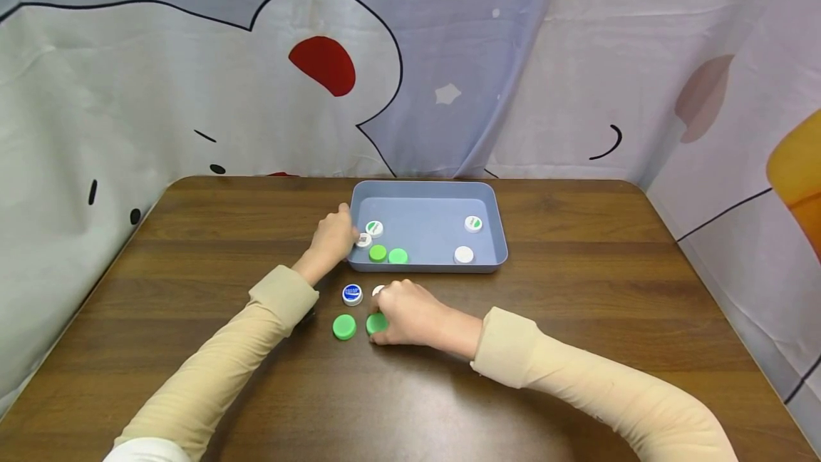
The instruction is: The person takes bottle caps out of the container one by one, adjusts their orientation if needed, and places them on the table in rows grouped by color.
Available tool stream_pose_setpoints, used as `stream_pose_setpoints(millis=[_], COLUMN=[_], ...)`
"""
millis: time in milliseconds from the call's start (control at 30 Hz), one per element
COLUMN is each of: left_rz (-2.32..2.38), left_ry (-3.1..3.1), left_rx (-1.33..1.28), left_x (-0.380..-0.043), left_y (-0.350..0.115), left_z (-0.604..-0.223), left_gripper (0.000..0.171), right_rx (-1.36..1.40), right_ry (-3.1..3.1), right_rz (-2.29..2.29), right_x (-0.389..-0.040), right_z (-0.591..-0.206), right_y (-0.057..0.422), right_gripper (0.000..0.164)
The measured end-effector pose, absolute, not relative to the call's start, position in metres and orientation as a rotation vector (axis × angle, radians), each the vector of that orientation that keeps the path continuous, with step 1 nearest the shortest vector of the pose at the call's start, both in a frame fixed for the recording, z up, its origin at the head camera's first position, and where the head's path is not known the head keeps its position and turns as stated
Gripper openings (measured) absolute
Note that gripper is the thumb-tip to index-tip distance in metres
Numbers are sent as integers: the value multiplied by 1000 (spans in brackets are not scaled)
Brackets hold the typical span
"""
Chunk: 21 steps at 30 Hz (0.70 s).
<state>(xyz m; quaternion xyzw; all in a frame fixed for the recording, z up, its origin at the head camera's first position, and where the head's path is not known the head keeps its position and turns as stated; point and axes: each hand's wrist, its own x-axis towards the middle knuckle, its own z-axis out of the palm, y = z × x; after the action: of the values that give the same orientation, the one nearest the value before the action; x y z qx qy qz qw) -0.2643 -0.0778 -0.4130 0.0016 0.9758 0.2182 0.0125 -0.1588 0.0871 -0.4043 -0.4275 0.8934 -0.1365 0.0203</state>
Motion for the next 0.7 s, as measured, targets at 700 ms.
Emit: stream_pose_setpoints(millis=[700], left_rz=[684], left_ry=[3051], left_rx=[10], left_x=[-263], left_y=[-78], left_z=[-414], left_gripper=[43], right_rx=[-1396], right_ry=[2850], right_rz=[-660], right_x=[-172], right_z=[-389], right_y=[95], right_gripper=[4])
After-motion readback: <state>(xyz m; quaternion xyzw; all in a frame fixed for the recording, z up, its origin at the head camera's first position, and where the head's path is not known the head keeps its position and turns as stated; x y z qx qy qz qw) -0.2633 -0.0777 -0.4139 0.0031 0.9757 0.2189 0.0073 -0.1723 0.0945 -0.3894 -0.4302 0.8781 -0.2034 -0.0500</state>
